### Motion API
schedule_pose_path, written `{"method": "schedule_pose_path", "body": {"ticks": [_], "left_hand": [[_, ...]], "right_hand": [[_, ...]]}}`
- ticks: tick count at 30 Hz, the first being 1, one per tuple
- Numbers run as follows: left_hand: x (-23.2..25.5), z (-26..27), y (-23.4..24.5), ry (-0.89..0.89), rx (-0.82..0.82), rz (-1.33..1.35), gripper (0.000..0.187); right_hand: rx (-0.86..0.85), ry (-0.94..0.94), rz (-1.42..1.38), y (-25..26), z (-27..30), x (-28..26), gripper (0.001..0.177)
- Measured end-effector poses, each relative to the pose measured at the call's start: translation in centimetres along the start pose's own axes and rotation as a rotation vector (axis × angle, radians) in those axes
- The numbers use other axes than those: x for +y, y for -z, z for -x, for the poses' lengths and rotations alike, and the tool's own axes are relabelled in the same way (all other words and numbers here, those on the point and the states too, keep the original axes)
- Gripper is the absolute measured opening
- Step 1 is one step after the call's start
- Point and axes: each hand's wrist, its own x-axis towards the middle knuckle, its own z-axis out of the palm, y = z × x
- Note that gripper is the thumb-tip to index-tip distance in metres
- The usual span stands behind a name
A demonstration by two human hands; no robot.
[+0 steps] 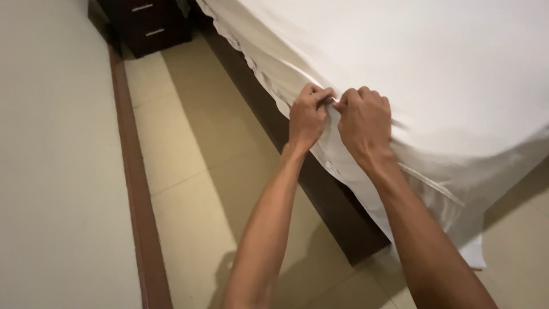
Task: The person tucks a white bed sheet around the mattress of a hotel bed. They pull the sheet taut along the sides, lift the mattress corners, and tuck the fabric underneath, working around the bed and smoothing the sheet surface with their hands.
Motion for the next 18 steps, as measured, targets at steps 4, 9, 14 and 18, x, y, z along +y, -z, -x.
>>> {"method": "schedule_pose_path", "body": {"ticks": [4, 9, 14, 18], "left_hand": [[1.1, 0.2, 0.4, 0.005, 0.023, -0.157, 0.018], [-0.5, 2.8, 1.0, -0.149, 0.040, -0.168, 0.039], [-1.8, 2.2, 0.3, -0.302, 0.112, -0.183, 0.037], [-3.1, 2.4, -1.3, -0.283, 0.102, -0.089, 0.028]], "right_hand": [[0.074, 0.072, 0.045, -0.2, -0.3, -0.1, 0.013], [0.006, -0.001, 0.031, 0.1, 0.2, -0.7, 0.013], [0.025, -0.014, 0.012, 0.5, -0.5, -0.8, 0.016], [0.030, -0.014, 0.025, 0.4, -0.3, -0.6, 0.017]]}}
